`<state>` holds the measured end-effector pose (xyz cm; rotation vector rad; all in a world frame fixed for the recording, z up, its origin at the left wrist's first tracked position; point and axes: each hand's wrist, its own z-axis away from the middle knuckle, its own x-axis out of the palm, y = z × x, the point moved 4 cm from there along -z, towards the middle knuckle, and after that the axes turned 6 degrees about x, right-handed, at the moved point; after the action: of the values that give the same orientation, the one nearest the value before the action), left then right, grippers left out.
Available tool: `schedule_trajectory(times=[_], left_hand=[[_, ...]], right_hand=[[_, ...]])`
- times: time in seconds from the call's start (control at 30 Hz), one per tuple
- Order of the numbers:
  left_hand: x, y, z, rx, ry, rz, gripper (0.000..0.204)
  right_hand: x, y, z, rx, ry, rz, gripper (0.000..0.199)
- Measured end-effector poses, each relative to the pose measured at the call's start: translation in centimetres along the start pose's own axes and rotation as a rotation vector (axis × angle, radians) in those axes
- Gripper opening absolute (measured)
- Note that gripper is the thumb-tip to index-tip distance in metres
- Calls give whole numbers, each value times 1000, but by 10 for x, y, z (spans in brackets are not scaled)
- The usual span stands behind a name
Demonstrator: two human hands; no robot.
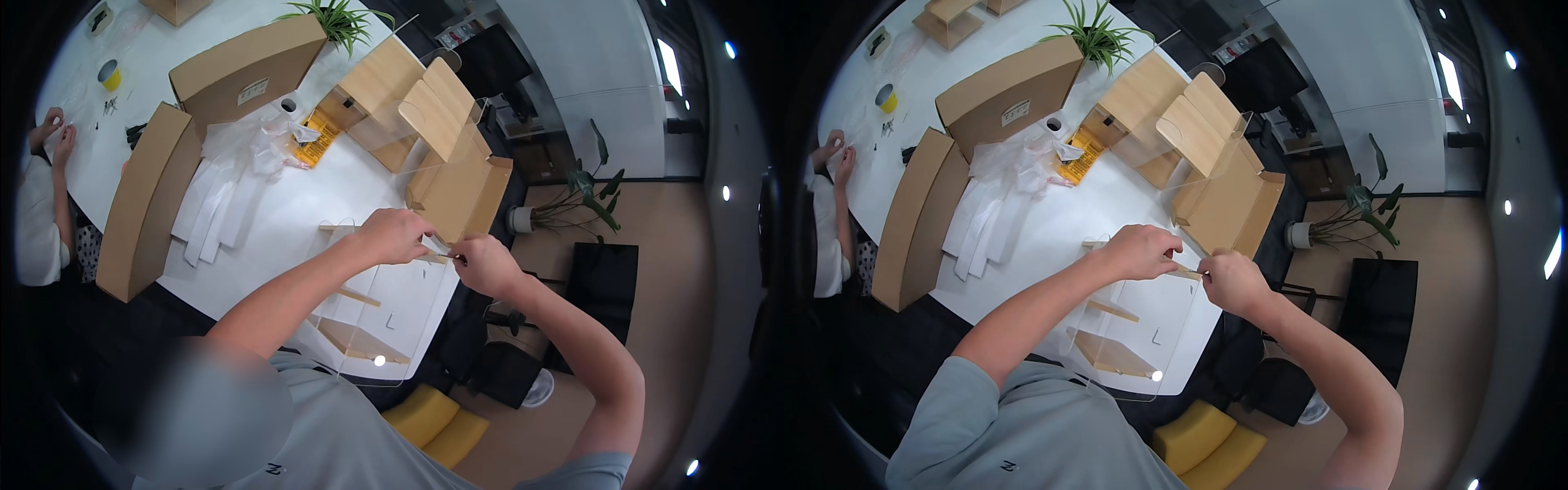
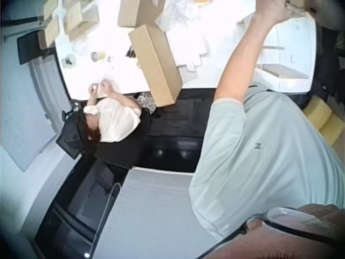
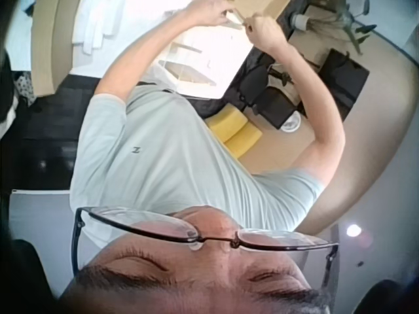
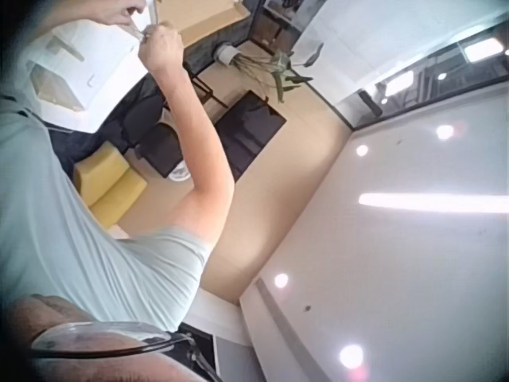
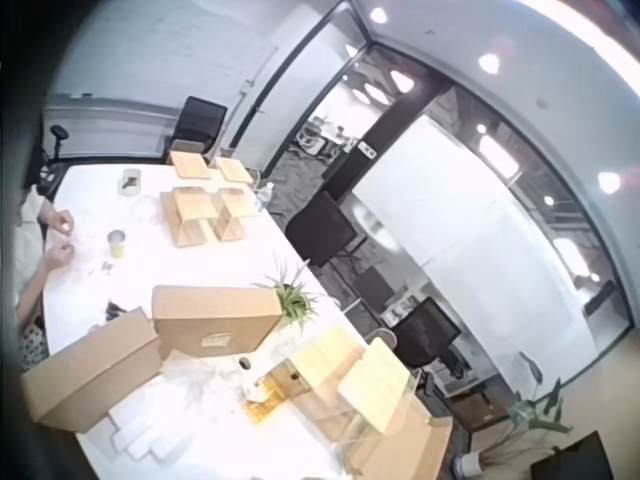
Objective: The person assembles a small wooden shelving unit on a white table. They insert wooden dowels into pre-drilled holes and attach wooden panels to form the structure. The person uses a screwdriver to tighten screws and secure the pieces together.
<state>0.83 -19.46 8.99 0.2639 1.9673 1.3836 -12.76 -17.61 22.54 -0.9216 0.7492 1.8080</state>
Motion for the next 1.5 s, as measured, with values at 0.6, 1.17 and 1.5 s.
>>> schedule_trajectory(times=[0.6,1.17,1.5], left_hand=[[2,-3,-1,2,-8,-3,31],[2,-2,1,24,22,-18,31],[-3,3,1,-4,-3,6,30]], right_hand=[[-5,-20,5,-276,-71,413,9],[0,-16,2,-143,-105,330,19],[-3,-3,2,35,-109,79,16]])
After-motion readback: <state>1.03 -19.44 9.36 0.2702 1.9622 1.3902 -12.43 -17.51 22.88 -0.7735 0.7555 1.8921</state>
